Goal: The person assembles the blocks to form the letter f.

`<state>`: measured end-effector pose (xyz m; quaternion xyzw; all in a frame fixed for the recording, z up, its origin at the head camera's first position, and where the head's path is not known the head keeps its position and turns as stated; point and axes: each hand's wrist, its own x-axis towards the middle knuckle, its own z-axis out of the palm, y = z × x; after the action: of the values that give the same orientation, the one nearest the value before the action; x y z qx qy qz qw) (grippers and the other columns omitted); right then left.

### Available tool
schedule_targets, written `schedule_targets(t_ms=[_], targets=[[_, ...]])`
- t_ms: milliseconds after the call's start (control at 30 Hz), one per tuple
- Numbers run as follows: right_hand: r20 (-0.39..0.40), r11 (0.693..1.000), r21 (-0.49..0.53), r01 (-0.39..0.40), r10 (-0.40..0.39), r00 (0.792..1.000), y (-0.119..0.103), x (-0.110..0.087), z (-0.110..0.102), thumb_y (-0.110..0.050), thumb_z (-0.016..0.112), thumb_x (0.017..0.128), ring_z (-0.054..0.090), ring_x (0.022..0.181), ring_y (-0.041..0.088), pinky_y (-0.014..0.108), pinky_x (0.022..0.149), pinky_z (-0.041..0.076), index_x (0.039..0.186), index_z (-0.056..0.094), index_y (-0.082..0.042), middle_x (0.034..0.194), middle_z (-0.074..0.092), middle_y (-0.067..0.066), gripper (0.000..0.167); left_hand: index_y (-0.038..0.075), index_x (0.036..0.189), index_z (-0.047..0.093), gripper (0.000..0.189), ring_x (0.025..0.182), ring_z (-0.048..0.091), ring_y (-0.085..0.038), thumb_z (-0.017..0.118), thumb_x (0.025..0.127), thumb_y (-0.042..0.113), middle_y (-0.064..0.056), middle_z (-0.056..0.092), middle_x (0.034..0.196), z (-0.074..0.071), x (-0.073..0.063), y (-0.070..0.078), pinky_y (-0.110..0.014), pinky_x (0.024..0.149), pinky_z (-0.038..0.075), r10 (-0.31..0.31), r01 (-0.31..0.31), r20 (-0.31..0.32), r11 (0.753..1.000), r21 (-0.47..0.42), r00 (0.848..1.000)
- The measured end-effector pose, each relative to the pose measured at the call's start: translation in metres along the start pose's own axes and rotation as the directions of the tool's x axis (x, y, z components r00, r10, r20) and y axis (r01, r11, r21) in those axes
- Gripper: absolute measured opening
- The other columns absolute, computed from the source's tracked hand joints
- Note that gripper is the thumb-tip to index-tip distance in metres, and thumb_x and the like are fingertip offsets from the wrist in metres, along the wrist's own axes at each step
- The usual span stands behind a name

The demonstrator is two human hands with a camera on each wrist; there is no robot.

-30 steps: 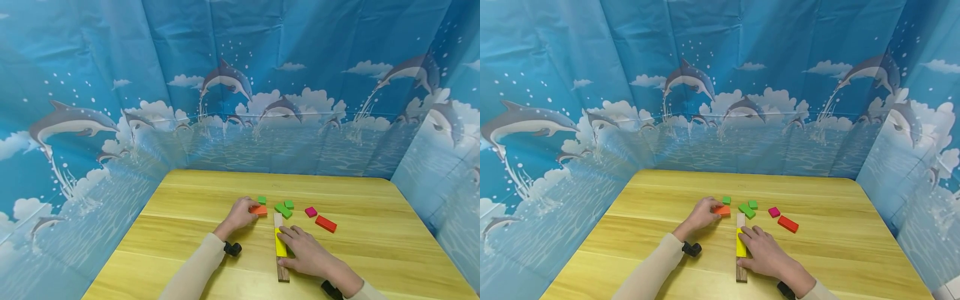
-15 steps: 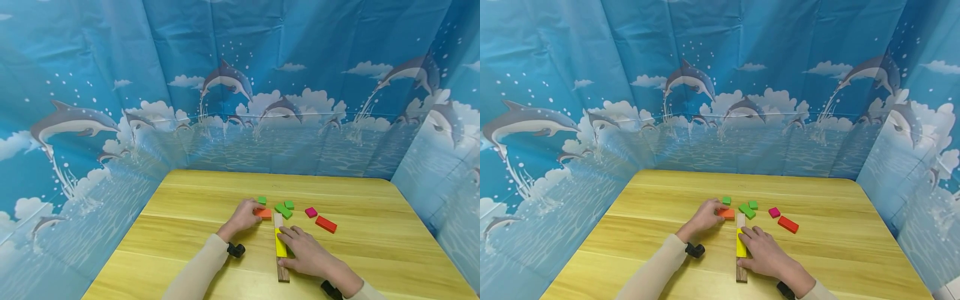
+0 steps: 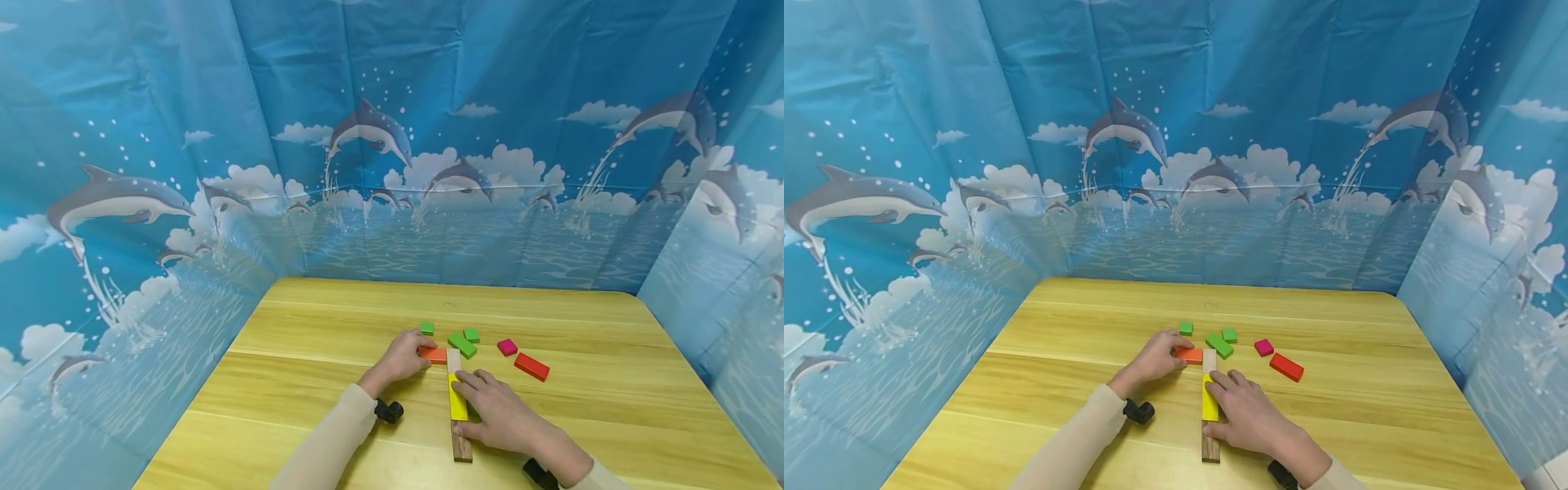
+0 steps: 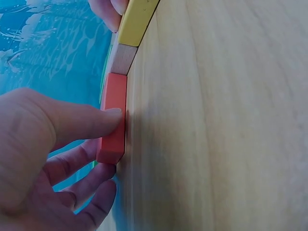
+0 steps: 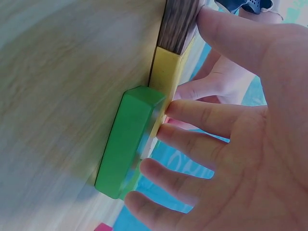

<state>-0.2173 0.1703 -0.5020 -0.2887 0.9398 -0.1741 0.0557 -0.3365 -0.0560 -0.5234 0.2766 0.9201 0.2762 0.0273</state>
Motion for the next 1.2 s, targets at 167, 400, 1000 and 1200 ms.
schedule_targets(t_ms=[167,400,1000,1200], targets=[[0.001,1.0,0.01,0.001,-0.001,1.0,0.001,0.0,0.0,-0.055,0.07,0.09,0.034,0.14,0.048,0.069,0.103,0.033,0.145,0.054,-0.007,0.156,0.04,0.012,0.075,0.013,0.124,0.074,0.034,0.095,0.053,-0.013,0.078,0.09,0.011,0.003,0.064,0.112,0.0,0.001,0.001,-0.025,0.076,0.047,0.002,-0.002,0.002,1.0,0.0,1.0],[-0.004,1.0,0.006,-0.003,0.003,1.0,0.002,0.001,0.0,-0.056,0.07,0.09,0.034,0.139,0.049,0.069,0.104,0.034,0.145,0.054,-0.008,0.156,0.04,0.012,0.075,0.013,0.125,0.073,0.035,0.091,0.051,-0.013,0.078,0.09,0.013,0.002,0.064,0.11,0.0,0.0,0.002,-0.025,0.074,0.045,0.004,-0.004,0.006,1.0,0.006,1.0],[0.015,1.0,0.028,-0.01,0.009,1.0,0.003,0.009,-0.011,-0.054,0.07,0.091,0.042,0.136,0.04,0.065,0.102,0.038,0.137,0.062,-0.006,0.147,0.05,0.01,0.067,0.02,0.137,0.065,0.039,0.131,0.046,-0.028,0.069,0.098,0.024,-0.001,0.054,0.142,-0.011,-0.024,0.027,-0.055,0.107,0.037,0.0,0.002,-0.034,0.997,0.074,0.999],[0.011,0.992,0.124,0.003,-0.005,1.0,0.003,0.007,-0.017,-0.049,0.071,0.092,0.041,0.137,0.042,0.064,0.103,0.038,0.14,0.059,-0.006,0.149,0.047,0.017,0.065,0.021,0.138,0.063,0.039,0.128,0.048,-0.025,0.066,0.1,0.028,0.002,0.057,0.134,-0.01,-0.038,0.037,-0.051,0.103,0.041,0.033,-0.03,-0.029,0.995,0.098,0.999]])
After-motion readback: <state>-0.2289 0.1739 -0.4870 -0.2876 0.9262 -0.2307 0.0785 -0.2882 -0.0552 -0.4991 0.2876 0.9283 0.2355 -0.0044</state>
